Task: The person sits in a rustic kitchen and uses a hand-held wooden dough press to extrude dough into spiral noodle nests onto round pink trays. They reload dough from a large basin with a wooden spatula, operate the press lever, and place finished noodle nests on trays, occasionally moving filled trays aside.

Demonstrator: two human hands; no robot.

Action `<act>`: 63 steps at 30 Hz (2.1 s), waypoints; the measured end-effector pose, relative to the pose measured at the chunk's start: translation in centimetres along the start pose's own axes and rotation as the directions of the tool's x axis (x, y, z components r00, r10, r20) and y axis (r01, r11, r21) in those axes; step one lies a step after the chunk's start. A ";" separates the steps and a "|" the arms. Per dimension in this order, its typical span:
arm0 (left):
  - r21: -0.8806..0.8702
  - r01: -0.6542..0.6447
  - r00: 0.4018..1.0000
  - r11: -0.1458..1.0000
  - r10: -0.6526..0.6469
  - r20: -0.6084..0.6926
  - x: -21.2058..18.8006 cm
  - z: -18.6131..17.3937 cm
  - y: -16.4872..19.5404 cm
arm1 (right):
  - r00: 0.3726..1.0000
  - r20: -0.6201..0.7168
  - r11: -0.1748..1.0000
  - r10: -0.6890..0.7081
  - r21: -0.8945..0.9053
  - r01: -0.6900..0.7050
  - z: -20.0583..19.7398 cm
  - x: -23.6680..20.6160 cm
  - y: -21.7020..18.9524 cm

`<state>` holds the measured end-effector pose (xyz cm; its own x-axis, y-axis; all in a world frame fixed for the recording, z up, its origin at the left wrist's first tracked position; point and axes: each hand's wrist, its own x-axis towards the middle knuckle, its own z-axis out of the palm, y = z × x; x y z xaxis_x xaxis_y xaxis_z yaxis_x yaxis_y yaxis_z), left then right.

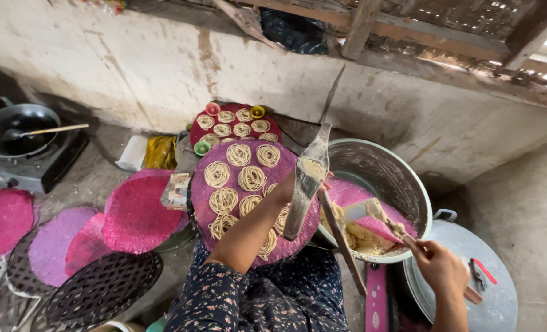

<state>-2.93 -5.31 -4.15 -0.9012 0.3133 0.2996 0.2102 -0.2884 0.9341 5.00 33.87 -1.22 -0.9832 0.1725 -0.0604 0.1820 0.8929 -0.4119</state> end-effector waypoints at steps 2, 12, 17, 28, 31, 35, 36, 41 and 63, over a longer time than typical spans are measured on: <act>-0.226 -0.047 0.996 0.973 0.063 0.065 -0.1 -0.4 -0.4 | 0.982 0.071 0.946 -0.174 0.288 0.147 2.5 -0.1 -1.5; -0.438 -0.117 0.978 0.891 0.181 0.106 -3.7 1.0 2.7 | 0.246 0.120 -0.174 -0.962 0.425 -0.888 9.4 -7.6 -9.4; 0.513 -0.357 0.932 0.781 0.336 0.138 -8.2 -0.5 6.4 | 0.493 0.183 -0.098 -0.850 0.866 -0.490 5.4 -4.0 -10.3; 0.981 -0.050 0.981 0.185 0.195 0.013 -9.6 -1.7 3.8 | 0.521 -0.194 0.502 -0.831 0.140 0.853 0.5 -7.6 -19.0; 0.977 -0.024 0.980 0.211 0.196 -0.018 -9.3 -1.0 3.2 | 0.561 -0.137 0.541 -0.816 0.159 0.826 0.8 -7.9 -19.6; 0.970 0.146 0.988 0.194 -0.078 -0.133 -8.9 -1.0 2.1 | 0.563 -0.144 0.528 -0.814 0.220 0.820 1.9 -7.9 -20.5; 0.972 0.169 0.984 0.162 -0.087 -0.156 -8.8 -1.2 1.7 | 0.584 -0.127 0.549 -0.802 0.230 0.803 1.9 -7.8 -20.8; 0.873 0.150 0.988 0.463 -0.051 -0.143 -9.2 -2.7 0.2 | 0.459 0.050 0.387 -0.887 0.622 0.681 1.1 -4.1 -21.2; 0.183 -0.086 0.770 0.979 0.182 -0.612 -27.2 -8.2 9.1 | 0.862 0.451 0.782 -0.231 0.614 -0.111 17.9 6.6 -16.9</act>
<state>20.40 -23.87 -5.43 -0.8872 -0.3652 0.2819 0.3529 -0.1435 0.9246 -4.88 12.51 -10.96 -0.8974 -0.2453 -0.3667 0.2410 0.4236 -0.8732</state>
